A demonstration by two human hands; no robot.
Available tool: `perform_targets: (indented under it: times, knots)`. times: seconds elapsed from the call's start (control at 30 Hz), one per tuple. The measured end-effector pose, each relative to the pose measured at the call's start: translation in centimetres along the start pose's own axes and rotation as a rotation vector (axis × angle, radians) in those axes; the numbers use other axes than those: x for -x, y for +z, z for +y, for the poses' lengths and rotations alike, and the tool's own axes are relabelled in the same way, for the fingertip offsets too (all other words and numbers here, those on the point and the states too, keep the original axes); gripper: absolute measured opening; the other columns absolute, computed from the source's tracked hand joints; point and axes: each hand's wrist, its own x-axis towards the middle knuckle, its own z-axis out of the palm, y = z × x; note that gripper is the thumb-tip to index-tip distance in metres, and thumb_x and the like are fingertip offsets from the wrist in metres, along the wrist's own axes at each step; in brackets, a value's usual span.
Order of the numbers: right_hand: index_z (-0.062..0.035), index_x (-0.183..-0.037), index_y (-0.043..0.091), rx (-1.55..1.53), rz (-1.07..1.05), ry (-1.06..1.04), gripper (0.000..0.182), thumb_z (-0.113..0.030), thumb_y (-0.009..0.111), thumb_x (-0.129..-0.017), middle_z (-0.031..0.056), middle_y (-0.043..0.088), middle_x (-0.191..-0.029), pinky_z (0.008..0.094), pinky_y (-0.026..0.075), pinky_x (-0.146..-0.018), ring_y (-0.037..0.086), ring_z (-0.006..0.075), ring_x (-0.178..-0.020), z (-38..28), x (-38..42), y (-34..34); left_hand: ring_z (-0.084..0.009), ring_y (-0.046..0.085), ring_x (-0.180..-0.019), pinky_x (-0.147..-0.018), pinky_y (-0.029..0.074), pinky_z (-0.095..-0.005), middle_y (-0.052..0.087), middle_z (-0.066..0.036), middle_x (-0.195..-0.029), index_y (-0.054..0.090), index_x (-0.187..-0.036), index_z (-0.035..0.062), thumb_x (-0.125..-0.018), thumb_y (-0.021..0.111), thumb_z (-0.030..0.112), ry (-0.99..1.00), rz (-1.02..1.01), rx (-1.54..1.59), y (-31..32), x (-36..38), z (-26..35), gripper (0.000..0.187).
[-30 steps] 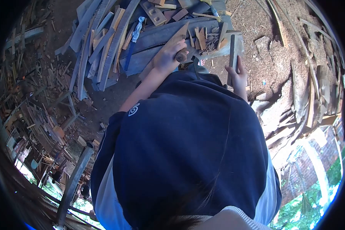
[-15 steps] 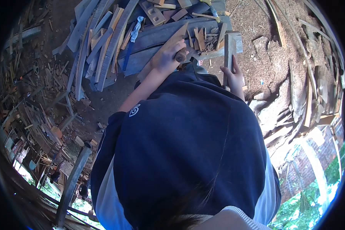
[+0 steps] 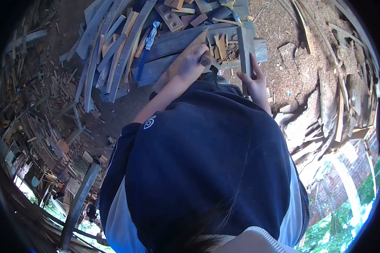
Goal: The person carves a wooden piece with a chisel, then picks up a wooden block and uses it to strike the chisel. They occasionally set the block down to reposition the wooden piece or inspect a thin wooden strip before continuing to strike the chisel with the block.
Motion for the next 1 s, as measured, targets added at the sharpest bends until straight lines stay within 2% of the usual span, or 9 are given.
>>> perform_targets:
  times: [0.27,0.37,0.47,0.57,0.67,0.7,0.87,0.93,1.0]
  knots:
    - [0.0000,-0.147,0.038,0.074,-0.173,-0.612,0.093,-0.021,0.084,-0.070,0.0249,0.056,-0.133,0.0348,0.042,-0.104,0.055,0.0282,-0.124,-8.0,2.0,1.2,-0.0427,0.063,-0.087,-0.069,0.050,-0.0433,0.062,-0.019,-0.088,0.053,-0.101,0.0095,-0.084,0.068,0.009,0.002,0.022,0.197,0.6,-1.4,-0.2,0.023]
    - [-0.0056,-0.144,0.045,0.356,0.011,-0.955,0.088,-0.023,0.085,-0.067,0.0263,0.060,-0.119,0.0398,0.056,-0.082,0.067,0.0394,-0.099,-7.6,1.3,2.1,-0.0433,0.062,-0.088,-0.071,0.050,-0.0433,0.061,-0.019,-0.086,0.055,-0.100,0.0096,-0.083,0.069,0.009,0.069,0.117,0.295,3.0,-1.4,-2.9,0.022]
    - [-0.0324,-0.143,0.049,0.757,-0.058,-0.716,0.081,-0.035,0.081,-0.069,0.0189,0.062,-0.101,0.0444,0.058,-0.066,0.069,0.0365,-0.074,-8.5,1.7,3.1,-0.0415,0.064,-0.093,-0.075,0.052,-0.0435,0.066,-0.019,-0.097,0.060,-0.107,0.0082,-0.085,0.067,0.010,-0.213,-0.128,0.615,4.3,-1.1,-7.2,0.023]
    - [-0.0380,-0.141,0.049,0.824,-0.207,-0.634,0.078,-0.038,0.079,-0.069,0.0154,0.061,-0.099,0.0441,0.059,-0.065,0.069,0.0349,-0.073,-8.5,1.4,2.7,-0.0391,0.065,-0.098,-0.080,0.053,-0.0424,0.067,-0.018,-0.106,0.061,-0.115,0.0076,-0.086,0.066,0.012,-0.040,0.044,0.282,5.0,0.3,-6.6,0.029]
    - [-0.0370,-0.142,0.048,0.883,-0.185,-0.765,0.080,-0.038,0.079,-0.068,0.0135,0.061,-0.103,0.0440,0.058,-0.065,0.069,0.0333,-0.074,-11.5,2.5,2.5,-0.0388,0.065,-0.098,-0.083,0.053,-0.0431,0.067,-0.019,-0.108,0.061,-0.118,0.0078,-0.087,0.066,0.015,-0.033,0.139,0.612,6.0,-0.8,-7.0,0.033]
    - [-0.0337,-0.142,0.049,0.842,-0.187,-0.809,0.081,-0.037,0.081,-0.068,0.0187,0.060,-0.106,0.0435,0.058,-0.065,0.069,0.0340,-0.075,-12.8,3.0,2.5,-0.0386,0.065,-0.097,-0.082,0.053,-0.0438,0.068,-0.019,-0.104,0.062,-0.116,0.0075,-0.086,0.067,0.018,0.043,0.004,0.013,4.6,-1.6,-6.8,0.032]
    - [-0.0263,-0.140,0.052,0.562,-0.078,-1.078,0.081,-0.033,0.084,-0.067,0.0301,0.057,-0.108,0.0425,0.058,-0.064,0.068,0.0389,-0.075,-12.5,2.7,3.1,-0.0380,0.066,-0.096,-0.080,0.053,-0.0440,0.068,-0.018,-0.102,0.064,-0.112,0.0076,-0.085,0.068,0.019,-0.174,0.041,0.253,3.1,-2.1,-2.7,0.029]
    - [-0.0140,-0.142,0.050,0.699,-0.142,-0.930,0.082,-0.024,0.084,-0.068,0.0195,0.059,-0.105,0.0412,0.056,-0.074,0.067,0.0370,-0.087,-12.2,2.8,3.6,-0.0378,0.066,-0.096,-0.079,0.053,-0.0435,0.069,-0.019,-0.102,0.063,-0.113,0.0079,-0.085,0.068,0.019,-0.160,0.020,0.189,3.2,-1.9,-2.8,0.030]
    - [-0.0175,-0.150,0.038,1.097,-0.328,-0.476,0.087,-0.032,0.078,-0.074,0.0191,0.059,-0.118,0.0459,0.054,-0.084,0.067,0.0393,-0.100,-12.6,2.1,3.9,-0.0365,0.067,-0.095,-0.081,0.054,-0.0428,0.069,-0.019,-0.100,0.060,-0.119,0.0063,-0.085,0.070,0.020,-0.004,0.104,0.087,3.1,-1.5,-3.0,0.038]
